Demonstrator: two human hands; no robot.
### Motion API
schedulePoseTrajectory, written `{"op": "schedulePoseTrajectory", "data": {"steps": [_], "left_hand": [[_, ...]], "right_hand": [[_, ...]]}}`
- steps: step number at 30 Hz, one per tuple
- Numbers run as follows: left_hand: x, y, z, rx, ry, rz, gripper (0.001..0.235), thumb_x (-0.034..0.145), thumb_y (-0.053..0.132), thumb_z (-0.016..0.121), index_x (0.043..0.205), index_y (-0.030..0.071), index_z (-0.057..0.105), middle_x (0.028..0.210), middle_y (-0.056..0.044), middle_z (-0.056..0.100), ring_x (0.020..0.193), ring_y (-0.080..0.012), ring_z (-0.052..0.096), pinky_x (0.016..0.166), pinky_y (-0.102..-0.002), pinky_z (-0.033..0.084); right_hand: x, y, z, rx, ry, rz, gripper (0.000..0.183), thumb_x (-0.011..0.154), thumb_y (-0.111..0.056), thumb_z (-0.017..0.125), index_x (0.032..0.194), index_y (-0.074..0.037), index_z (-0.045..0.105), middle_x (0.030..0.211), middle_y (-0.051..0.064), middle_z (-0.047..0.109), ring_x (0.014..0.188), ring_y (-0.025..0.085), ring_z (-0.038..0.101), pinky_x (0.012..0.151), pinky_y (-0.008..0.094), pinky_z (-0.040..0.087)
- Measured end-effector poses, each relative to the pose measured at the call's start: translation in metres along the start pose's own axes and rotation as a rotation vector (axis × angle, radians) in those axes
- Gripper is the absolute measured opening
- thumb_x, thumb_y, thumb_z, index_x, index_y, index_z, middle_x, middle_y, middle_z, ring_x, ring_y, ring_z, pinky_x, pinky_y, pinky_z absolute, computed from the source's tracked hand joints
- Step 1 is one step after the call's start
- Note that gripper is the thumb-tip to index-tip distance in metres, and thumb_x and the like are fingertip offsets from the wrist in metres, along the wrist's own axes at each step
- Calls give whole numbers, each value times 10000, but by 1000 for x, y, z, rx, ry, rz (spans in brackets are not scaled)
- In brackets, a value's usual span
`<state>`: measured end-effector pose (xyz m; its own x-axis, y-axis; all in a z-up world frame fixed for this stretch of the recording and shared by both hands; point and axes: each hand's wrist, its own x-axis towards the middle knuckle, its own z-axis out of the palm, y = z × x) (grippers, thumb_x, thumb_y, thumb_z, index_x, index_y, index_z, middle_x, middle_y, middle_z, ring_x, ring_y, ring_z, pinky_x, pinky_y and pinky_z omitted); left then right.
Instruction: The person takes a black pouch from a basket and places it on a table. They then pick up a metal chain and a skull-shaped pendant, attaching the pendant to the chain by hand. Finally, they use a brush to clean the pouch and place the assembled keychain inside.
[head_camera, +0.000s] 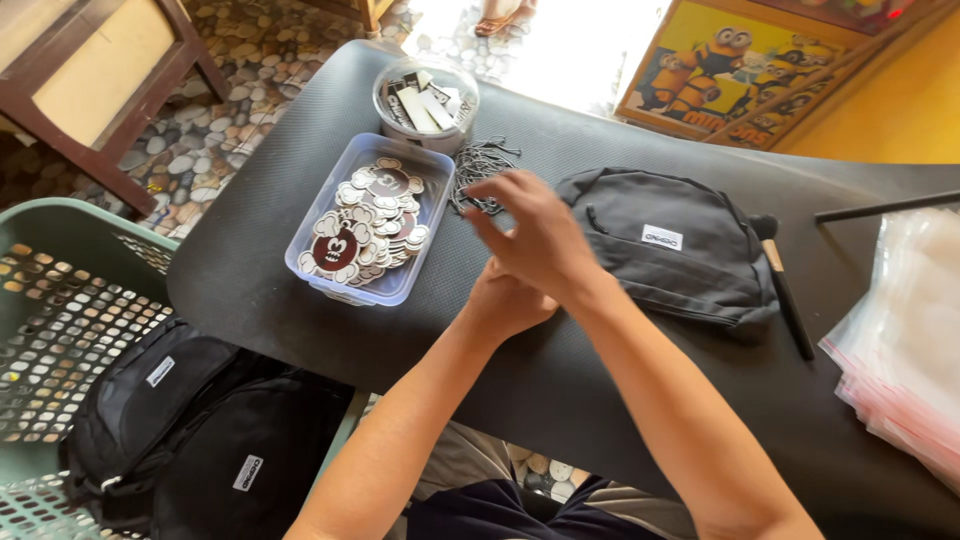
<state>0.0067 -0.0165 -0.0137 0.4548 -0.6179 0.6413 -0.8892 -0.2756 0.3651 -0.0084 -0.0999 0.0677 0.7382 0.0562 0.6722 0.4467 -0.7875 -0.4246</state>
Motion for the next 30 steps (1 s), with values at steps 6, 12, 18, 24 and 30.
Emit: {"op": "schedulePoseTrajectory", "data": {"steps": [6, 12, 18, 24, 30], "left_hand": [[-1, 2, -11, 0, -99, -71, 258, 866, 334, 655, 1013, 123, 626, 1134, -61, 622, 1238, -285, 571, 1088, -446, 413], [3, 2, -15, -19, -181, -129, 259, 904, 337, 583, 1058, 134, 627, 1140, -31, 623, 1251, -262, 558, 1131, -457, 376], [-1, -8, 15, -81, -52, -53, 256, 961, 394, 603, 978, 139, 610, 1168, -35, 600, 1290, -277, 572, 1068, -413, 452], [1, -3, 12, -94, 77, -31, 195, 925, 328, 656, 962, 140, 618, 1142, -59, 627, 1242, -283, 597, 1054, -398, 454], [24, -14, -7, -187, 7, -104, 111, 927, 246, 679, 971, 148, 652, 942, -70, 674, 1000, -314, 700, 881, -412, 545]], "right_hand": [[54, 29, 101, -195, -266, 121, 317, 911, -316, 702, 1182, -152, 692, 1012, 98, 693, 1025, 324, 664, 916, 483, 471], [55, 56, 102, -327, -51, 143, 152, 941, -311, 686, 1072, -235, 697, 968, -9, 658, 995, 212, 652, 907, 411, 427], [27, 115, 4, -264, -14, 345, 190, 1018, -319, 691, 1120, -164, 734, 997, 57, 709, 1028, 267, 693, 903, 416, 509], [-88, 155, -97, -761, -65, 350, 198, 1020, -319, 690, 1088, -142, 746, 879, 81, 632, 866, 319, 664, 800, 449, 538], [-108, 171, -98, -605, -26, 453, 191, 1003, -366, 689, 1078, -197, 738, 882, 46, 621, 893, 294, 656, 811, 439, 540]]}}
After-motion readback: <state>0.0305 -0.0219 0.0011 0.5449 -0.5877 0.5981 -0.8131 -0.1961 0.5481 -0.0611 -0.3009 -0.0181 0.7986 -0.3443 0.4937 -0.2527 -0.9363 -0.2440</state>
